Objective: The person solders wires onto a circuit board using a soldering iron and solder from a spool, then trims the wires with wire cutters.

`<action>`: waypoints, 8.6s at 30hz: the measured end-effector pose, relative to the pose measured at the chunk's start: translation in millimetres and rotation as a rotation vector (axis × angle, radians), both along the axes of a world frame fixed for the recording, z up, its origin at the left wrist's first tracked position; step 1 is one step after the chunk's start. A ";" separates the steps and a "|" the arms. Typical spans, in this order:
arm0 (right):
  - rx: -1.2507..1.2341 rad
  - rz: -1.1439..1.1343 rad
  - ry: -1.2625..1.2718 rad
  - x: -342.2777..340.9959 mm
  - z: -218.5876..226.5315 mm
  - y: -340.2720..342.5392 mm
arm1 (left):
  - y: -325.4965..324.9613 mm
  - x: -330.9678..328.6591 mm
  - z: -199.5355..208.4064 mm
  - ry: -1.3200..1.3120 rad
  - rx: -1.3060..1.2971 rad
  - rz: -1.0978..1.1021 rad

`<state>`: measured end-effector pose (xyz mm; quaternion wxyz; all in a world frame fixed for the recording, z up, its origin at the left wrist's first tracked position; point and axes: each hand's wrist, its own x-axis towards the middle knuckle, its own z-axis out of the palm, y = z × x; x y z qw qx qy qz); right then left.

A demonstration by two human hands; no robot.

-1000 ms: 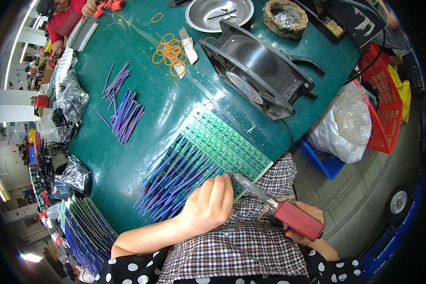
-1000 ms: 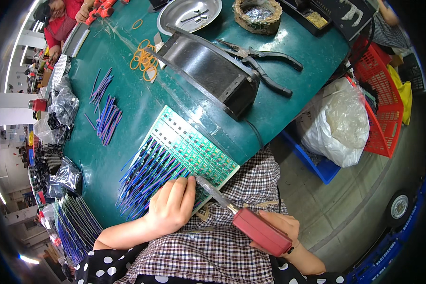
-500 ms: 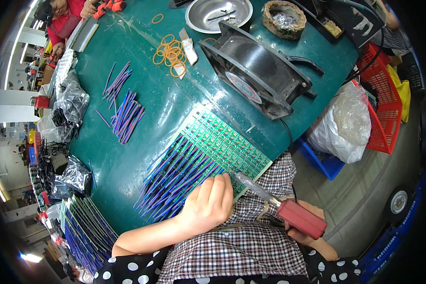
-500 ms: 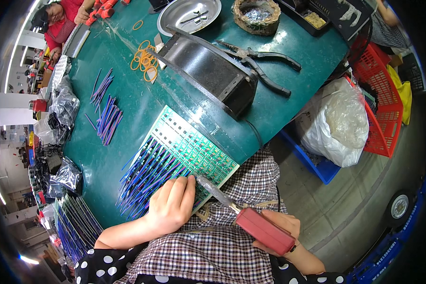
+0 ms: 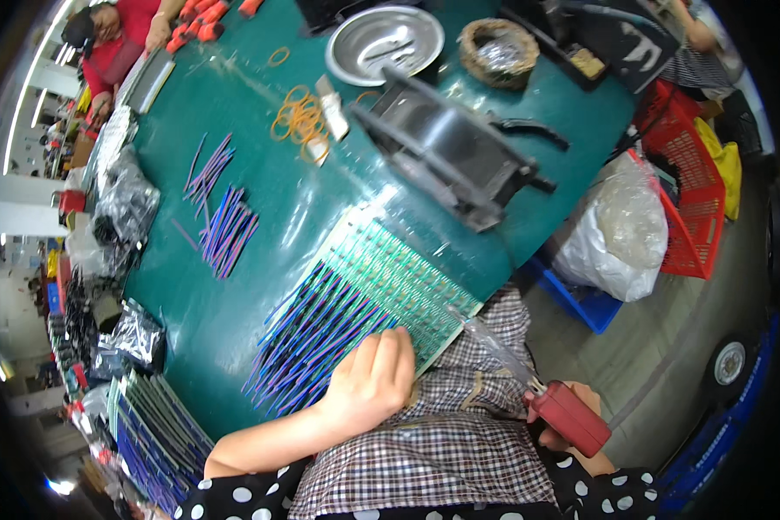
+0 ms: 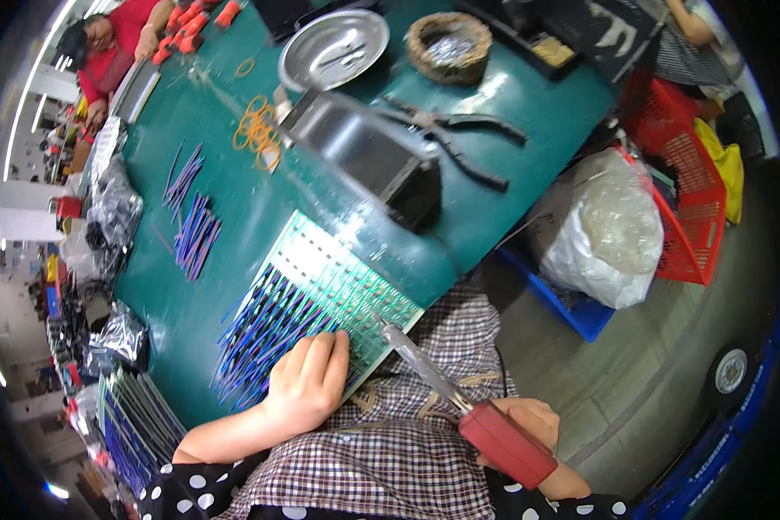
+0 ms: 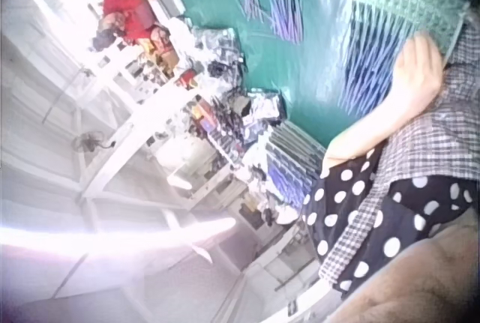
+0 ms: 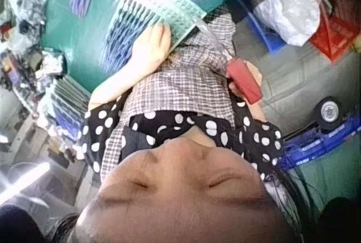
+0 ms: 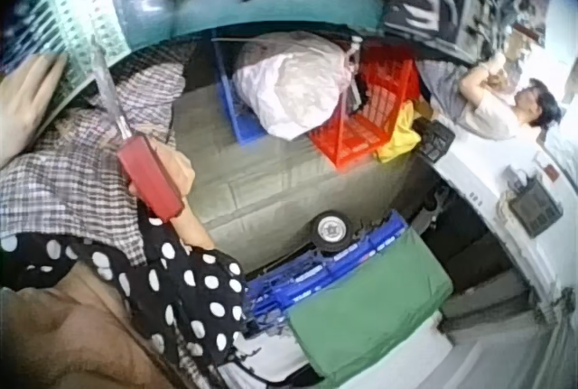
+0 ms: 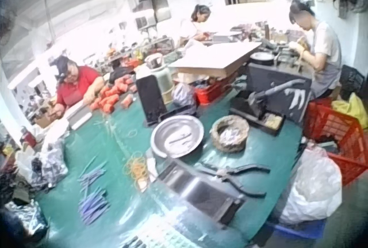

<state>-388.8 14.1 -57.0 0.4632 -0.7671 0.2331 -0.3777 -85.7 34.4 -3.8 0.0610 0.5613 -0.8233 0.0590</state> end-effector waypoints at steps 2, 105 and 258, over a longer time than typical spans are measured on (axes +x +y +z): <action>0.029 -0.270 -0.185 0.8 -14.7 15.0 | -1.2 2.3 -3.7 -0.004 -0.006 -0.002; 0.798 -0.282 -0.104 25.4 3.8 25.4 | -41.6 159.3 1.5 1.486 0.285 0.818; 0.446 -0.264 0.046 -15.5 -13.0 35.8 | 6.1 -7.0 -1.2 0.283 0.042 0.010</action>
